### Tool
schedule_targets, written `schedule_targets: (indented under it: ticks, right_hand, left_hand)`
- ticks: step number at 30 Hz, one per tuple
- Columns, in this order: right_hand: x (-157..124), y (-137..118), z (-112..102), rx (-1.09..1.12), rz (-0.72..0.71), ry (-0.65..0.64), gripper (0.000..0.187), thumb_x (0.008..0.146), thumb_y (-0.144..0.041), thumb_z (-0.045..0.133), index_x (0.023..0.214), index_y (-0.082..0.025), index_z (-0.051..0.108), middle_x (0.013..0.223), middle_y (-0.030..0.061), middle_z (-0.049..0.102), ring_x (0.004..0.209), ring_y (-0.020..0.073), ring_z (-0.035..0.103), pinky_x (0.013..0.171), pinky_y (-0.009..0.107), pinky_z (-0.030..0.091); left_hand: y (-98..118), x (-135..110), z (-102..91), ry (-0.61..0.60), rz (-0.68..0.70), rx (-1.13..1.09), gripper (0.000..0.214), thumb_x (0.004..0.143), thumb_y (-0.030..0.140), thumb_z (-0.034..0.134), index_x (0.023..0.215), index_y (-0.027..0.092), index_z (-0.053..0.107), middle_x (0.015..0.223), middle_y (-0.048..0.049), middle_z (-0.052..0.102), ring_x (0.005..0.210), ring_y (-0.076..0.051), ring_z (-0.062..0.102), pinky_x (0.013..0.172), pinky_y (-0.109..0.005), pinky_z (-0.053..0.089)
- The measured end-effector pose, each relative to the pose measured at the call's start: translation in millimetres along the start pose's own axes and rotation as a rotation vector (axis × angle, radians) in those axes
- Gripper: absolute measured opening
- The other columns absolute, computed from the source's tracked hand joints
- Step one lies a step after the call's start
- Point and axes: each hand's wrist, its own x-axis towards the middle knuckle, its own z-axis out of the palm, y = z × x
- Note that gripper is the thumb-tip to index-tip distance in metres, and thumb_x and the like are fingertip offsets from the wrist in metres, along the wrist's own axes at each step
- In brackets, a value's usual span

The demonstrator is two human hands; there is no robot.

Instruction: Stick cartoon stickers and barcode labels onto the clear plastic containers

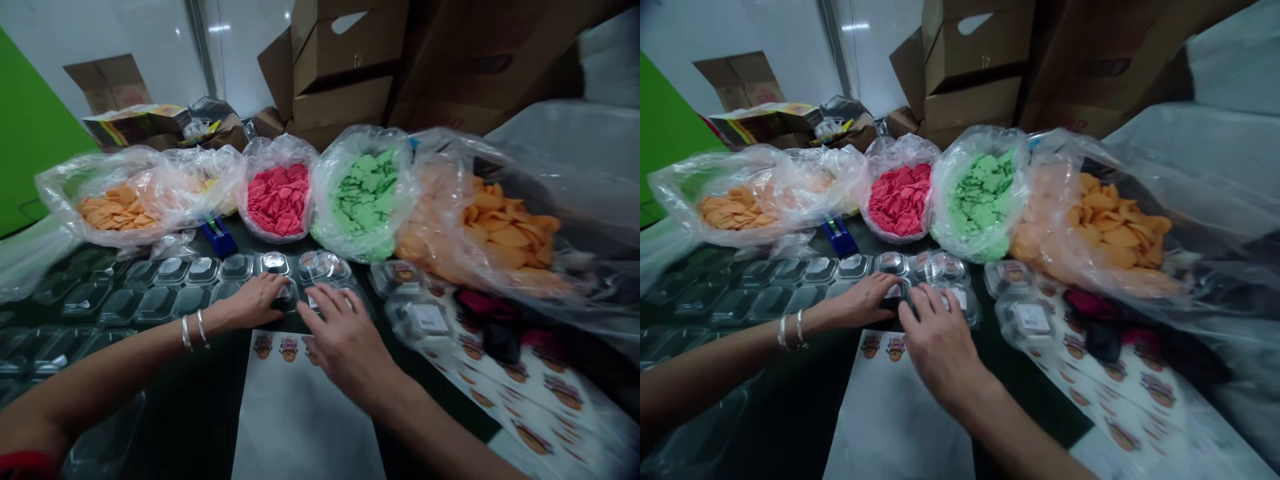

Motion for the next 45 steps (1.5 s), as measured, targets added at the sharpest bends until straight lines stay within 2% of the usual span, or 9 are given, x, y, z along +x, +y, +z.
schedule_targets:
  ticks: [2, 5, 11, 16, 22, 31, 37, 41, 45]
  right_hand:
    - [9, 16, 0, -0.048, 0.079, -0.132, 0.053, 0.073, -0.026, 0.073, 0.123, -0.019, 0.055, 0.136, 0.0176, 0.048, 0.128, 0.0355, 0.038, 0.099, 0.052, 0.032]
    - [18, 35, 5, -0.085, 0.144, -0.256, 0.049, 0.072, -0.030, 0.075, 0.117, -0.020, 0.059, 0.136, 0.0186, 0.048, 0.128, 0.0367, 0.037, 0.097, 0.054, 0.032]
    - [-3, 45, 4, -0.053, 0.295, -0.161, 0.042, 0.078, -0.029, 0.068, 0.116, -0.018, 0.057, 0.128, 0.0163, 0.053, 0.121, 0.0324, 0.043, 0.092, 0.045, 0.040]
    - [-16, 44, 2, -0.038, 0.392, -0.146, 0.043, 0.077, -0.033, 0.067, 0.115, -0.015, 0.057, 0.122, 0.0168, 0.055, 0.112, 0.0333, 0.048, 0.088, 0.044, 0.043]
    - [-13, 58, 15, 0.083, 0.421, -0.182, 0.064, 0.073, -0.043, 0.070, 0.124, -0.011, 0.048, 0.134, 0.0227, 0.043, 0.119, 0.0329, 0.045, 0.092, 0.043, 0.041]
    - [-8, 32, 14, 0.095, 0.450, -0.216, 0.061, 0.072, -0.053, 0.066, 0.120, -0.018, 0.050, 0.119, 0.0159, 0.055, 0.108, 0.0333, 0.052, 0.084, 0.045, 0.043]
    - [-9, 32, 11, 0.198, 0.548, -0.232, 0.076, 0.066, -0.051, 0.073, 0.127, -0.014, 0.044, 0.124, 0.0179, 0.051, 0.109, 0.0319, 0.054, 0.085, 0.042, 0.044]
    - [-28, 46, -11, 0.139, 0.525, -0.248, 0.051, 0.069, -0.035, 0.075, 0.111, -0.012, 0.056, 0.110, 0.0142, 0.059, 0.103, 0.0270, 0.058, 0.085, 0.035, 0.045]
    - [-24, 65, -33, -0.084, 0.477, -0.366, 0.017, 0.084, -0.016, 0.058, 0.099, -0.012, 0.063, 0.104, 0.0146, 0.064, 0.099, 0.0254, 0.062, 0.080, 0.032, 0.047]
  left_hand:
    - [2, 5, 5.5, 0.012, -0.039, -0.012, 0.062, 0.071, 0.024, 0.066, 0.127, 0.013, 0.041, 0.126, -0.0167, 0.052, 0.115, -0.031, 0.048, 0.097, -0.048, 0.041]
    - [2, 10, 10.2, -0.004, -0.094, -0.082, 0.068, 0.071, 0.028, 0.066, 0.131, 0.011, 0.040, 0.129, -0.0177, 0.050, 0.121, -0.032, 0.045, 0.101, -0.047, 0.039]
    - [1, 1, -12.9, -0.011, -0.198, -0.255, 0.065, 0.074, 0.031, 0.062, 0.134, 0.013, 0.042, 0.137, -0.0156, 0.046, 0.125, -0.029, 0.044, 0.106, -0.044, 0.035]
    - [37, 9, -39.4, 0.106, -0.152, -0.325, 0.064, 0.077, 0.038, 0.062, 0.135, 0.019, 0.042, 0.135, -0.0109, 0.049, 0.120, -0.027, 0.048, 0.103, -0.043, 0.038]
    - [54, 37, -28.0, 0.134, -0.072, -0.319, 0.063, 0.076, 0.033, 0.063, 0.134, 0.018, 0.043, 0.134, -0.0115, 0.051, 0.120, -0.027, 0.048, 0.103, -0.044, 0.038]
    - [39, 0, -32.7, 0.142, -0.147, -0.367, 0.060, 0.077, 0.034, 0.061, 0.133, 0.020, 0.043, 0.137, -0.0114, 0.048, 0.123, -0.027, 0.046, 0.104, -0.046, 0.037]
    - [58, 15, -33.3, 0.109, -0.012, -0.262, 0.060, 0.078, 0.028, 0.062, 0.133, 0.019, 0.041, 0.133, -0.0120, 0.051, 0.121, -0.027, 0.048, 0.103, -0.045, 0.038]
    - [69, 31, -23.0, 0.061, 0.131, -0.167, 0.053, 0.080, 0.028, 0.062, 0.129, 0.018, 0.045, 0.129, -0.0118, 0.054, 0.122, -0.028, 0.046, 0.104, -0.043, 0.038]
    - [67, 44, -6.8, -0.063, 0.138, -0.058, 0.057, 0.077, 0.026, 0.065, 0.129, 0.015, 0.045, 0.121, -0.0148, 0.058, 0.111, -0.030, 0.054, 0.097, -0.044, 0.043]
